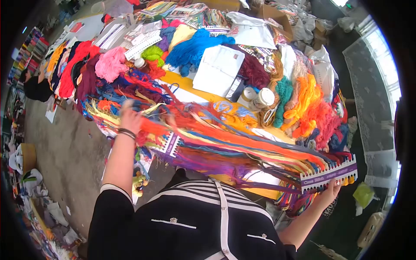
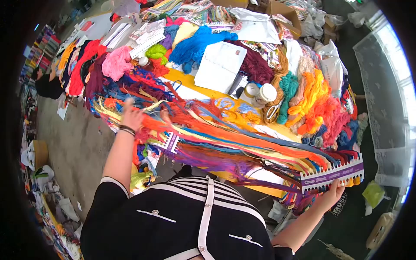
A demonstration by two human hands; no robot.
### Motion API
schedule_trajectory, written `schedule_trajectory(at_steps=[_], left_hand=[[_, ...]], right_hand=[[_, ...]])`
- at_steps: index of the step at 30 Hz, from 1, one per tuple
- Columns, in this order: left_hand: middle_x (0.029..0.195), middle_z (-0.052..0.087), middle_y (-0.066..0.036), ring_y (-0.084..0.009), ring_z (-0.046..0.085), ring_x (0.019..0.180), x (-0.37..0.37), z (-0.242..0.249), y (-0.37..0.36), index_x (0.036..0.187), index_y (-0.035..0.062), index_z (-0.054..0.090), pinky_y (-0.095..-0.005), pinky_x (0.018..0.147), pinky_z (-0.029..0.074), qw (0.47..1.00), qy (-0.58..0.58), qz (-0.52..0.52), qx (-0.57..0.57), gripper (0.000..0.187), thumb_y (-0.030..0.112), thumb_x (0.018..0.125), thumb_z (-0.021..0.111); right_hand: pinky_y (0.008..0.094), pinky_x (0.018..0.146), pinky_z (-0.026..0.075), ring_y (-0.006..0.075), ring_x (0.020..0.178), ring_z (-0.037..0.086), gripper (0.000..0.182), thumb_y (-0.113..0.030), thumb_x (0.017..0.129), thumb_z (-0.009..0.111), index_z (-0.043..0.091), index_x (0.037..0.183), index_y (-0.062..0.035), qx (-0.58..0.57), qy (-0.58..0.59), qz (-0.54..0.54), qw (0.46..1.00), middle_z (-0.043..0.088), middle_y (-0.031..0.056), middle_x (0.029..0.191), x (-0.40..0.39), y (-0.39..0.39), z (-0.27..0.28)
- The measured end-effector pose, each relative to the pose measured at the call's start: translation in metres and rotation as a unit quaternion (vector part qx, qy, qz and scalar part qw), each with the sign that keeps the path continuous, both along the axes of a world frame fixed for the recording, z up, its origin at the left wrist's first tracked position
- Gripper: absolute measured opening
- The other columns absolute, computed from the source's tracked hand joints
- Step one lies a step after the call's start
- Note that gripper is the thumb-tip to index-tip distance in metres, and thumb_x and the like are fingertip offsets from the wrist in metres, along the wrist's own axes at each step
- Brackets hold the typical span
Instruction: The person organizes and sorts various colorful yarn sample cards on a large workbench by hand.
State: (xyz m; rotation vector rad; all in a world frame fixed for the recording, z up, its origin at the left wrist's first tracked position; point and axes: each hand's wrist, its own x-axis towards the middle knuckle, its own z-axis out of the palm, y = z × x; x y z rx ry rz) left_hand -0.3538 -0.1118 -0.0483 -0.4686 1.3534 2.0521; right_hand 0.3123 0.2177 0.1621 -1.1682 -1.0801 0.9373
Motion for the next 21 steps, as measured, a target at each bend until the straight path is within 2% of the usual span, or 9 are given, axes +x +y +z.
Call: schedule_trajectory(at_steps=[2, 3, 4, 5, 6, 7, 13, 17, 21], left_hand=[[0.14, 0.035, -0.011, -0.0322, 0.042, 0.122, -0.007, 0.015, -0.007, 0.13, 0.0109, 0.039, -0.0536, 0.099, 0.038, 0.979, -0.051, 0.187, 0.059, 0.056, 0.046, 0.087, 0.05], [0.134, 0.043, -0.009, -0.0294, 0.042, 0.122, -0.041, -0.049, -0.038, 0.126, 0.0093, 0.044, -0.0551, 0.101, 0.032, 0.996, -0.026, -0.057, 0.07, 0.053, 0.046, 0.088, 0.046], [0.134, 0.043, -0.009, -0.0294, 0.042, 0.122, -0.001, 0.004, -0.002, 0.126, 0.0093, 0.044, -0.0551, 0.101, 0.032, 0.995, -0.025, -0.067, 0.074, 0.053, 0.046, 0.088, 0.046], [0.125, 0.052, -0.007, -0.0254, 0.045, 0.119, 0.063, 0.068, 0.046, 0.123, 0.0098, 0.049, -0.0511, 0.104, 0.027, 0.983, -0.011, -0.067, -0.168, 0.045, 0.04, 0.089, 0.048], [0.116, 0.058, -0.006, -0.0173, 0.053, 0.108, 0.083, 0.053, 0.065, 0.122, 0.0068, 0.053, -0.033, 0.093, 0.041, 0.976, 0.107, -0.116, -0.148, 0.04, 0.031, 0.09, 0.05], [0.126, 0.053, -0.005, -0.0192, 0.045, 0.12, 0.115, 0.071, 0.089, 0.129, 0.0111, 0.048, -0.0407, 0.104, 0.025, 0.966, 0.14, -0.195, -0.094, 0.044, 0.027, 0.088, 0.054], [0.148, 0.025, -0.011, -0.0243, 0.023, 0.137, 0.244, 0.206, 0.187, 0.143, 0.0032, 0.023, -0.0381, 0.112, 0.015, 0.821, 0.382, -0.389, 0.173, 0.058, 0.042, 0.1, 0.025], [0.149, 0.023, -0.015, -0.0269, 0.024, 0.136, 0.267, 0.218, 0.211, 0.144, 0.0016, 0.018, -0.0381, 0.113, 0.014, 0.847, 0.284, -0.359, 0.27, 0.062, 0.044, 0.099, 0.023], [0.137, 0.042, -0.014, -0.0209, 0.046, 0.121, 0.278, 0.227, 0.211, 0.141, 0.0043, 0.027, -0.036, 0.101, 0.037, 0.866, 0.141, -0.382, 0.29, 0.054, 0.039, 0.1, 0.025]], right_hand=[[0.0279, 0.082, 0.044, 0.0113, 0.089, 0.056, 0.023, -0.008, 0.091, 0.055, 0.052, 0.113, -0.0032, 0.022, -0.042, 0.02, 0.999, 0.06, 0.0028, 0.1, 0.005, -0.001, -0.004], [0.0277, 0.082, 0.043, 0.0105, 0.091, 0.054, 0.022, -0.008, 0.089, 0.058, 0.054, 0.11, -0.0037, 0.009, -0.028, 0.006, 1.0, 0.059, 0.0028, 0.1, -0.018, -0.009, -0.007], [0.0259, 0.077, 0.042, 0.0094, 0.086, 0.053, 0.017, -0.009, 0.087, 0.059, 0.057, 0.104, -0.0047, -0.054, -0.011, 0.088, 0.995, 0.058, 0.0021, 0.093, -0.022, -0.01, -0.021], [0.0252, 0.07, 0.045, 0.0098, 0.074, 0.055, 0.007, -0.008, 0.088, 0.058, 0.056, 0.095, -0.0071, -0.081, -0.073, 0.082, 0.991, 0.058, -0.0004, 0.08, -0.05, -0.016, -0.03], [0.0238, 0.069, 0.044, 0.0092, 0.074, 0.055, 0.008, -0.008, 0.088, 0.059, 0.057, 0.095, -0.0079, -0.128, -0.036, 0.139, 0.981, 0.057, -0.001, 0.078, -0.095, -0.036, -0.017], [0.0232, 0.069, 0.043, 0.0085, 0.073, 0.055, 0.009, -0.008, 0.087, 0.058, 0.058, 0.096, -0.0089, -0.138, -0.022, 0.218, 0.966, 0.057, -0.0013, 0.079, -0.108, -0.04, -0.036], [0.022, 0.083, 0.042, 0.0051, 0.09, 0.055, 0.017, -0.004, 0.093, 0.05, 0.056, 0.109, -0.0052, -0.239, 0.153, 0.423, 0.86, 0.063, -0.0019, 0.101, -0.219, -0.094, -0.007], [0.0222, 0.081, 0.042, 0.0054, 0.088, 0.054, 0.017, -0.013, 0.095, 0.05, 0.056, 0.108, -0.0046, -0.28, 0.155, 0.416, 0.851, 0.062, -0.0007, 0.097, -0.23, -0.1, 0.001], [0.0213, 0.077, 0.043, 0.0059, 0.085, 0.054, 0.018, -0.015, 0.095, 0.051, 0.056, 0.107, -0.003, -0.179, 0.036, 0.366, 0.912, 0.062, 0.0001, 0.095, -0.231, -0.099, -0.008]])
